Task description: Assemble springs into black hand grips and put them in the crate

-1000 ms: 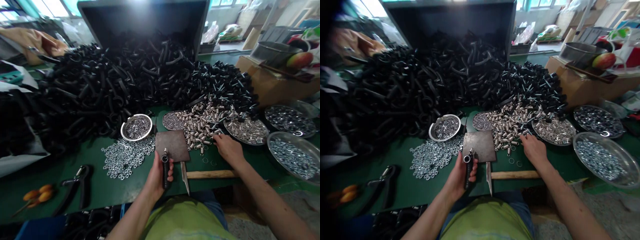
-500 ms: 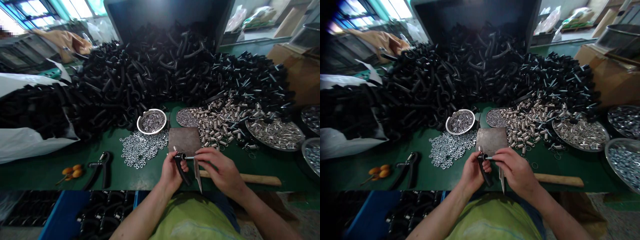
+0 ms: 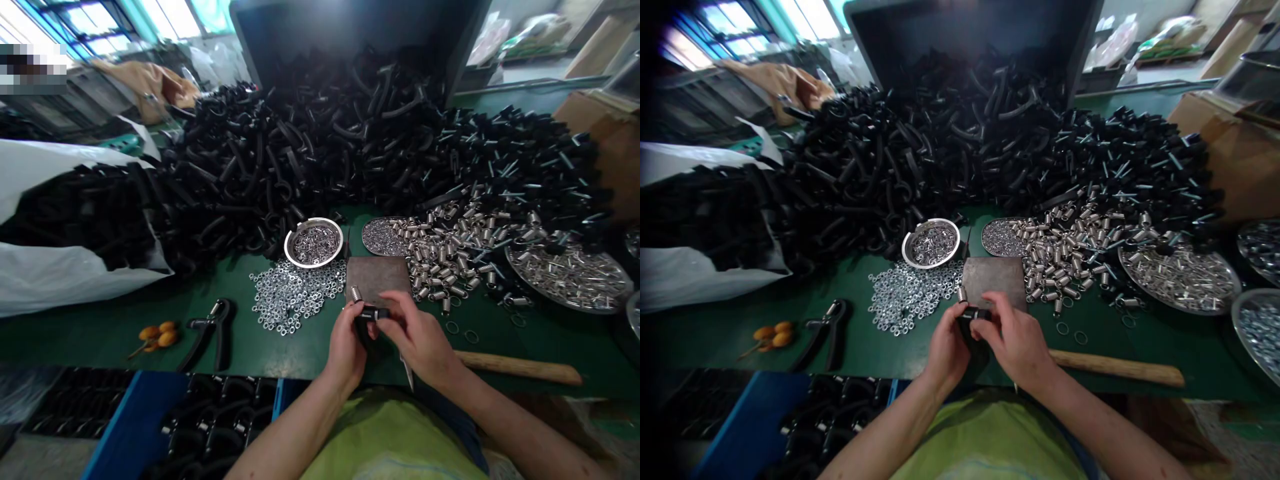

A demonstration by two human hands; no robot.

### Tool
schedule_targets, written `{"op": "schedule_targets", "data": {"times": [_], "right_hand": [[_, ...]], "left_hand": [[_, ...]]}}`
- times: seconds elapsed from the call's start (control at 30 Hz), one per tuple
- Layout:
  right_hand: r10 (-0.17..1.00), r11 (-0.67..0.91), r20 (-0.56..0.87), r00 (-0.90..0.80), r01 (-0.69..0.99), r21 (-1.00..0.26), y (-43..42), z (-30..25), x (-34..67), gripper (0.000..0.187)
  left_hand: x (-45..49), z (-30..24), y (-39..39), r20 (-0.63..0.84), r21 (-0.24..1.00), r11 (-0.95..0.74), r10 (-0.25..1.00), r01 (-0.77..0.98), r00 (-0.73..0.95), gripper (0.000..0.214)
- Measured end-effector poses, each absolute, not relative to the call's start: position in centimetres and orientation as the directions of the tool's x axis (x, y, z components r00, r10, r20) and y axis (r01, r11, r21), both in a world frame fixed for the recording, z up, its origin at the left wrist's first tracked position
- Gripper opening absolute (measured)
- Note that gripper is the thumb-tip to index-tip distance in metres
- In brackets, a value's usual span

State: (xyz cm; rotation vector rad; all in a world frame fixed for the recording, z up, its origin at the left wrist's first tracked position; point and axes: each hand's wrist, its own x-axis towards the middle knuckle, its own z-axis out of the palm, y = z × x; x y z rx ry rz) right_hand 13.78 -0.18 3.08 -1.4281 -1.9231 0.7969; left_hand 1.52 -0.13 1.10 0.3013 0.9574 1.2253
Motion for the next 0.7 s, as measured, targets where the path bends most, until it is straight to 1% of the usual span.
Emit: {"op": "schedule_targets", "data": {"times": [0.07,0.1,0.13,0.17,0.2,0.23,0.27,0.33,0.37,0.4,0.47,0.5,0.53,0.6,0.63,0.67,0.7], "right_hand": [[0.928,0.371,0.262,-0.265,0.598,-0.71,0.0,2.8,13.6,0.026],[0.927,0.374,0.268,-0.263,0.578,-0.725,0.1,2.6,13.6,0.025],[0.942,0.326,0.215,-0.259,0.543,-0.774,0.1,2.5,13.5,0.026],[0.959,0.238,0.119,-0.258,0.502,-0.832,0.2,2.3,13.5,0.03],[0.965,0.147,0.024,-0.26,0.469,-0.871,0.3,2.3,13.5,0.032],[0.964,0.095,-0.031,-0.263,0.454,-0.886,0.3,2.2,13.5,0.032],[0.963,0.104,-0.026,-0.269,0.458,-0.883,0.3,2.3,13.5,0.031],[0.963,0.213,0.096,-0.251,0.497,-0.841,0.3,2.3,13.5,0.028],[0.965,0.23,0.128,-0.228,0.51,-0.828,0.3,2.4,13.5,0.028],[0.971,0.202,0.103,-0.217,0.505,-0.839,0.3,2.4,13.6,0.028],[0.971,0.061,-0.054,-0.231,0.463,-0.884,0.3,2.5,13.7,0.034],[0.967,0.024,-0.095,-0.238,0.453,-0.891,0.3,2.5,13.7,0.034],[0.965,0.044,-0.08,-0.25,0.453,-0.89,0.3,2.6,13.8,0.031],[0.967,0.163,0.053,-0.249,0.445,-0.881,0.3,2.7,13.8,0.026],[0.969,0.178,0.087,-0.232,0.408,-0.895,0.3,2.7,13.6,0.025],[0.975,0.131,0.061,-0.214,0.331,-0.934,0.3,2.6,13.4,0.022],[0.98,0.024,-0.018,-0.198,0.21,-0.977,0.4,2.5,13.0,0.021]], "left_hand": [[1.4,1.0,0.0,-0.434,0.694,0.317,0.9,-0.646,-0.026,0.017],[1.3,1.0,0.0,-0.406,0.732,0.295,0.913,-0.614,-0.045,0.017],[1.2,0.9,0.0,-0.373,0.777,0.278,0.926,-0.565,-0.057,0.017],[1.2,0.9,0.0,-0.344,0.816,0.268,0.937,-0.512,-0.058,0.018],[1.1,0.9,0.0,-0.325,0.844,0.261,0.944,-0.469,-0.059,0.018],[1.0,0.9,0.0,-0.315,0.859,0.256,0.947,-0.444,-0.063,0.018],[1.0,0.9,0.0,-0.314,0.861,0.254,0.947,-0.44,-0.07,0.018],[0.9,0.9,0.0,-0.321,0.856,0.251,0.943,-0.452,-0.085,0.019],[0.9,0.9,0.0,-0.32,0.861,0.25,0.943,-0.444,-0.088,0.019],[0.9,0.9,0.0,-0.315,0.87,0.25,0.945,-0.424,-0.088,0.019],[0.9,1.0,0.0,-0.303,0.888,0.254,0.95,-0.383,-0.072,0.019],[0.8,1.0,0.1,-0.297,0.892,0.251,0.952,-0.375,-0.07,0.019],[0.8,1.0,0.2,-0.293,0.892,0.245,0.953,-0.381,-0.073,0.018],[0.6,1.1,0.3,-0.289,0.886,0.232,0.954,-0.402,-0.085,0.018],[0.5,1.1,0.4,-0.284,0.888,0.228,0.955,-0.399,-0.087,0.018],[0.4,1.1,0.5,-0.276,0.899,0.225,0.957,-0.377,-0.088,0.018],[0.4,1.1,0.5,-0.262,0.917,0.216,0.96,-0.335,-0.099,0.016]]}}
